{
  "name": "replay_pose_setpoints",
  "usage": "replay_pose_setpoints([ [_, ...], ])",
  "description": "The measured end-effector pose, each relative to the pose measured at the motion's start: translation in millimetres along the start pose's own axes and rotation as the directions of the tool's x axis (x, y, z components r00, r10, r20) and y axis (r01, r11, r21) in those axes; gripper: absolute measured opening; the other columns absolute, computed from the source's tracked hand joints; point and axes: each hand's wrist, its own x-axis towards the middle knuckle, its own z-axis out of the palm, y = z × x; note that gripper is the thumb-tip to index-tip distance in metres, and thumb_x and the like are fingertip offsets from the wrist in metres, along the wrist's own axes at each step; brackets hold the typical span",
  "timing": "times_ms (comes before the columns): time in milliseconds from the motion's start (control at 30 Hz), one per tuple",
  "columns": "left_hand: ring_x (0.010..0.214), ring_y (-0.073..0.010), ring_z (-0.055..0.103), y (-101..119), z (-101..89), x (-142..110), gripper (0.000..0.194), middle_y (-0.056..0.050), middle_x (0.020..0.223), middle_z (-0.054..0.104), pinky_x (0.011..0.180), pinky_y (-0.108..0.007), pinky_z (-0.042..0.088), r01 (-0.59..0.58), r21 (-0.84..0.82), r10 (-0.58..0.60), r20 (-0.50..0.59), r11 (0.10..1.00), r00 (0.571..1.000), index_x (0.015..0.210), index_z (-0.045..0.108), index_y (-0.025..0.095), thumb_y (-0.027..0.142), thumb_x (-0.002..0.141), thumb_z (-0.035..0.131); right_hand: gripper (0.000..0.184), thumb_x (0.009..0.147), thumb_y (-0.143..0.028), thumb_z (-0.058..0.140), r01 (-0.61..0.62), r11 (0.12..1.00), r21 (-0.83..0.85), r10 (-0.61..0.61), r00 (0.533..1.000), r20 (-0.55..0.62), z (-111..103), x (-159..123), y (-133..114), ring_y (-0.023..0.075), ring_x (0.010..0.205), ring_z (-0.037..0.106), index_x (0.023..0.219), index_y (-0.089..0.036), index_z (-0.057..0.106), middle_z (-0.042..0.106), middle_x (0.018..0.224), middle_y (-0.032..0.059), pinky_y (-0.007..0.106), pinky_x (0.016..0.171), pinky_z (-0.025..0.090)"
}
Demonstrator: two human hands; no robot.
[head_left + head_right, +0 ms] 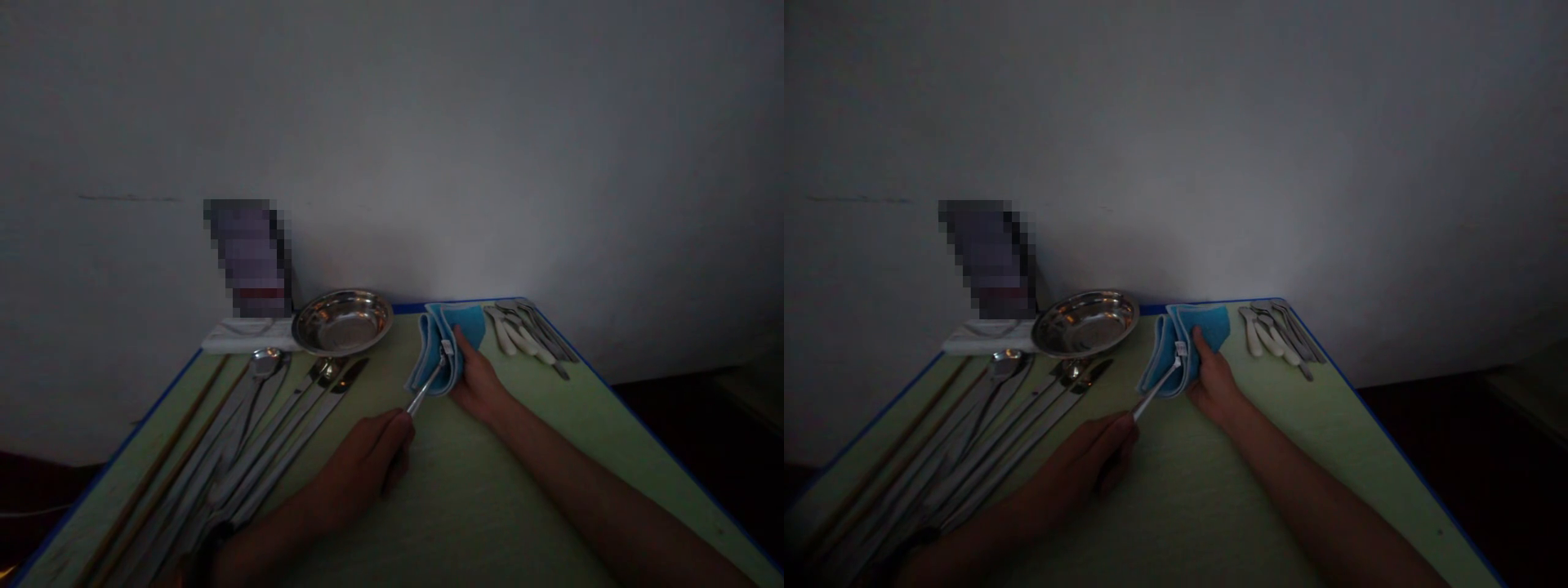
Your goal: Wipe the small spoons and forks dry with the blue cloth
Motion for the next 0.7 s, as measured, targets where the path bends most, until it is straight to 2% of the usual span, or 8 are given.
replay_pose_setpoints([
  [133,0.046,-0.0108,0.043,-2.6,1.9,0.8,0.042,0.007,0.047,0.04,0.055,-0.021,0.038,0.015,-0.037,-0.014,0.007,0.999,1.0,0.057,0.041,0.02,0.036,0.092,0.024,0.027,0.061,-0.028,0.071,0.069,0.982,-0.174,-0.048,0.992,0.12,0.6,-5.6,2.0,0.0111,0.054,0.06,0.082,-0.015,0.062,0.067,0.067,-0.0002,0.026,0.061,0.051],
  [233,0.046,-0.0111,0.043,-3.1,2.5,0.6,0.041,0.007,0.048,0.041,0.054,-0.021,0.038,0.001,-0.018,-0.001,0.009,1.0,1.0,0.058,0.042,0.02,0.036,0.091,0.024,0.03,0.057,-0.023,0.073,0.101,0.964,-0.246,-0.061,0.984,0.164,2.3,-8.8,3.8,0.0103,0.056,0.06,0.083,-0.014,0.061,0.068,0.072,0.0007,0.024,0.061,0.05],
  [367,0.048,-0.0116,0.044,-1.3,2.2,0.2,0.039,0.006,0.049,0.042,0.054,-0.022,0.037,-0.012,0.026,0.012,-0.005,1.0,1.0,0.058,0.042,0.02,0.036,0.09,0.026,0.032,0.057,-0.022,0.073,0.13,0.954,-0.27,-0.102,0.988,0.115,5.8,-10.5,4.9,0.0113,0.059,0.061,0.085,-0.015,0.06,0.068,0.076,0.0009,0.024,0.058,0.049],
  [500,0.049,-0.0122,0.045,0.8,1.6,-0.4,0.039,0.005,0.049,0.045,0.054,-0.022,0.038,-0.019,0.063,0.021,-0.021,0.998,1.0,0.057,0.044,0.021,0.036,0.089,0.028,0.025,0.061,-0.025,0.07,0.114,0.963,-0.245,-0.1,0.993,0.07,7.5,-9.9,4.5,0.0114,0.055,0.06,0.082,-0.015,0.061,0.067,0.071,-0.0001,0.023,0.054,0.048],
  [600,0.05,-0.0128,0.047,1.2,1.1,-1.0,0.04,0.004,0.05,0.047,0.056,-0.023,0.039,-0.031,0.092,0.034,-0.028,0.995,0.999,0.057,0.047,0.021,0.037,0.088,0.028,0.023,0.064,-0.029,0.068,0.09,0.975,-0.202,-0.082,0.996,0.046,5.9,-6.9,4.2,0.0122,0.057,0.061,0.082,-0.015,0.062,0.068,0.07,0.0004,0.025,0.057,0.05],
  [700,0.049,-0.0119,0.047,-0.2,1.1,-1.4,0.042,0.005,0.049,0.046,0.055,-0.022,0.039,-0.035,0.102,0.034,0.015,0.994,0.999,0.056,0.046,0.02,0.036,0.09,0.025,0.023,0.067,-0.031,0.066,0.068,0.984,-0.167,-0.067,0.998,0.016,3.8,-3.6,3.6,0.0137,0.062,0.063,0.084,-0.016,0.062,0.068,0.072,0.0011,0.027,0.062,0.051],
])
